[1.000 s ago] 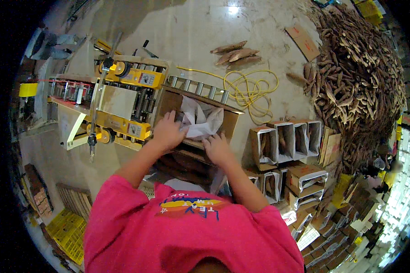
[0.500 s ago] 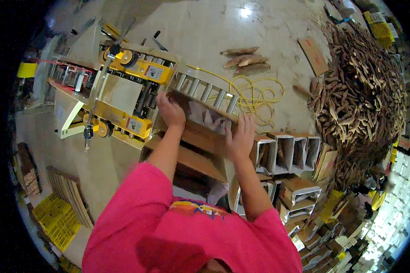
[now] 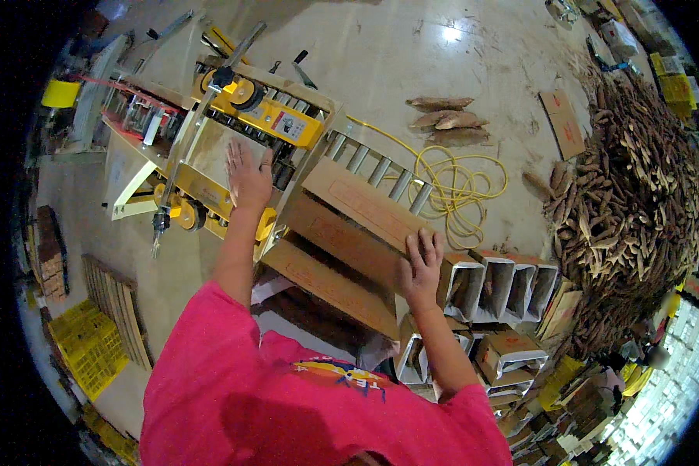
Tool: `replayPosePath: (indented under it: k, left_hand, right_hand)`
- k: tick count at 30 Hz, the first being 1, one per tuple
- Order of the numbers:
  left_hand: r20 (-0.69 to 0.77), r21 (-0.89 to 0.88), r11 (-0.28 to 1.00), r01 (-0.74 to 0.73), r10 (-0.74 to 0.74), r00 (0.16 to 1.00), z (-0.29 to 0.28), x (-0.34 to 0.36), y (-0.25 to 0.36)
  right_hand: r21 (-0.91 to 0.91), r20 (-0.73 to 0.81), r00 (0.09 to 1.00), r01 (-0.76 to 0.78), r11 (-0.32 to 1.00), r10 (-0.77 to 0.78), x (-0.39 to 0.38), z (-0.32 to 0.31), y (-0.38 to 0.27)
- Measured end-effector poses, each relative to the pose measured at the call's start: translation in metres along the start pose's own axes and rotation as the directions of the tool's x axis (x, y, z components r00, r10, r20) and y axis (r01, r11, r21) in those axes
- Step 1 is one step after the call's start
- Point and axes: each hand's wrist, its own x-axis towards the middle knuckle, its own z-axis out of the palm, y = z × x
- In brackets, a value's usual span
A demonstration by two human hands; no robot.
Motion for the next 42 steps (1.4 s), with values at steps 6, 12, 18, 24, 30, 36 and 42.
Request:
replayPosePath:
  k: [6,12,18,24,30,36,42]
  left_hand:
    - [0.137,-0.207,0.971,-0.117,0.147,0.980,-0.003,0.005,0.012]
    - [0.149,-0.237,0.954,-0.182,0.220,0.964,-0.004,0.008,0.016]
    - [0.461,-0.678,0.680,0.280,0.096,0.882,-0.077,-0.028,0.013]
    - [0.457,-0.512,0.859,0.002,0.270,0.847,-0.142,-0.171,-0.027]
    - [0.560,-0.357,0.926,0.127,0.103,0.822,-0.107,-0.161,-0.024]
    - [0.426,-0.315,0.934,-0.167,0.297,0.854,-0.121,-0.119,0.004]
    - [0.231,-0.454,0.863,-0.224,0.356,0.906,-0.182,-0.059,0.060]
  right_hand:
    - [-0.017,0.052,0.997,0.053,0.998,-0.052,0.047,0.054,-0.036]
    - [0.149,0.175,0.982,0.043,0.988,-0.069,0.133,0.114,-0.101]
    - [0.868,0.315,0.805,-0.458,0.189,0.503,0.093,0.011,-0.016]
    - [0.516,0.453,0.432,-0.841,0.166,0.780,-0.155,0.091,0.110]
    - [0.594,0.776,0.342,-0.678,-0.432,0.530,-0.149,0.136,0.027]
    - [0.640,0.764,0.444,-0.613,-0.463,0.468,-0.127,0.060,0.010]
    - [0.699,0.713,0.550,-0.604,-0.383,0.434,-0.066,-0.001,0.023]
